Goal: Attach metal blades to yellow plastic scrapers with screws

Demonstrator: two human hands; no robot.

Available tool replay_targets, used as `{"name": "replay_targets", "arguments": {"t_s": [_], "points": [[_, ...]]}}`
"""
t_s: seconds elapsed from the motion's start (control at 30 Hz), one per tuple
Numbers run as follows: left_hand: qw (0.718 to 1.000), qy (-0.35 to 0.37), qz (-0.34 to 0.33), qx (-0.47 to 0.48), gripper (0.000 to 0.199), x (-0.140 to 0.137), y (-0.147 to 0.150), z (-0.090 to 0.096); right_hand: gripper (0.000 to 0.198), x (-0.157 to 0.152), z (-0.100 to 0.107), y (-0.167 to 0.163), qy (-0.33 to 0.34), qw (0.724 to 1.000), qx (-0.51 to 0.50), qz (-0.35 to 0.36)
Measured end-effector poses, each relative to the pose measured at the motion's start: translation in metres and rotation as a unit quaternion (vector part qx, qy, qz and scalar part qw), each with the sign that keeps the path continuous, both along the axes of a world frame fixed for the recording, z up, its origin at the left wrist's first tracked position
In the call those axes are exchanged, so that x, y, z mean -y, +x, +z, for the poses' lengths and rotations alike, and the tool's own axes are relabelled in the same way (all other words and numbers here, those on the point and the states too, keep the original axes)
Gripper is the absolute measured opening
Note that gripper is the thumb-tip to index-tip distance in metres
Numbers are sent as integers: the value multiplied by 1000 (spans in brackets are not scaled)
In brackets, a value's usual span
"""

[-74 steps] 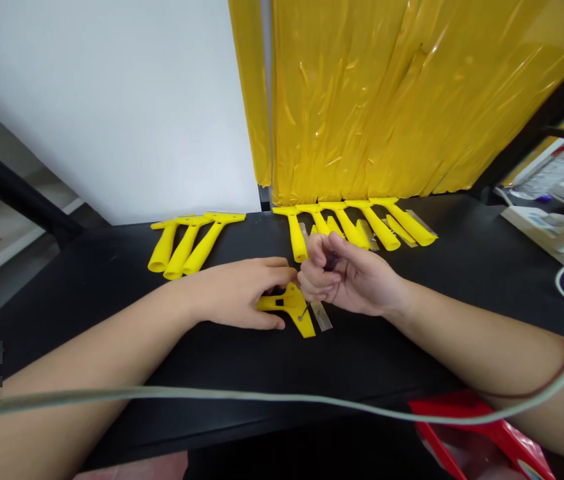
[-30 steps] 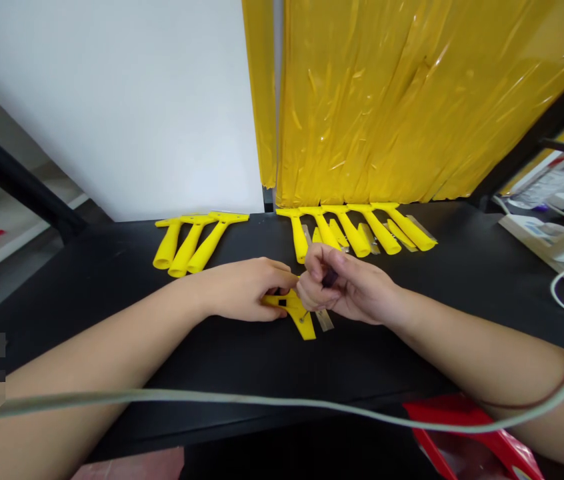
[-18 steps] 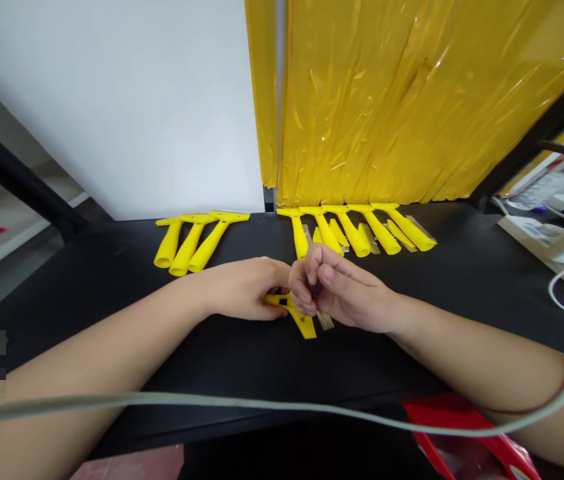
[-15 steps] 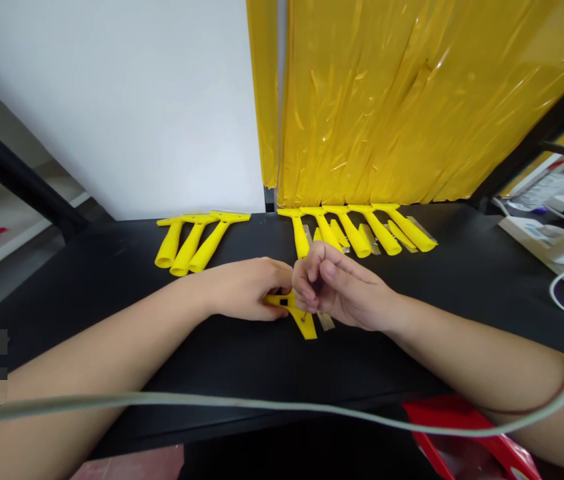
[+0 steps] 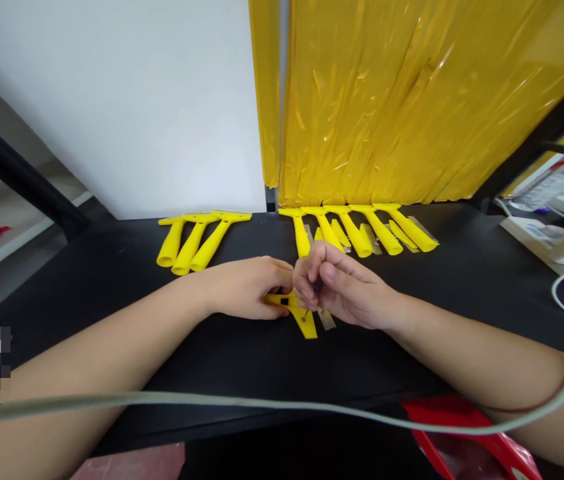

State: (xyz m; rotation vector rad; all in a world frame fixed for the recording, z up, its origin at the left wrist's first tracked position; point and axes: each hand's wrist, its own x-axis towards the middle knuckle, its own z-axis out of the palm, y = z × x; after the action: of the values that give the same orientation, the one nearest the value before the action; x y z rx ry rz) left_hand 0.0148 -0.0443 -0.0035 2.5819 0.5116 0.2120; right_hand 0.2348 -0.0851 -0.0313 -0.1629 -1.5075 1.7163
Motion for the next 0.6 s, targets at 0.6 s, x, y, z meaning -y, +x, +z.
{"name": "replay_targets", "arguments": {"t_s": [0.6], "points": [[997, 39, 54, -47, 24, 2, -3, 19, 15, -4, 33, 40, 412, 876, 207, -139]]}}
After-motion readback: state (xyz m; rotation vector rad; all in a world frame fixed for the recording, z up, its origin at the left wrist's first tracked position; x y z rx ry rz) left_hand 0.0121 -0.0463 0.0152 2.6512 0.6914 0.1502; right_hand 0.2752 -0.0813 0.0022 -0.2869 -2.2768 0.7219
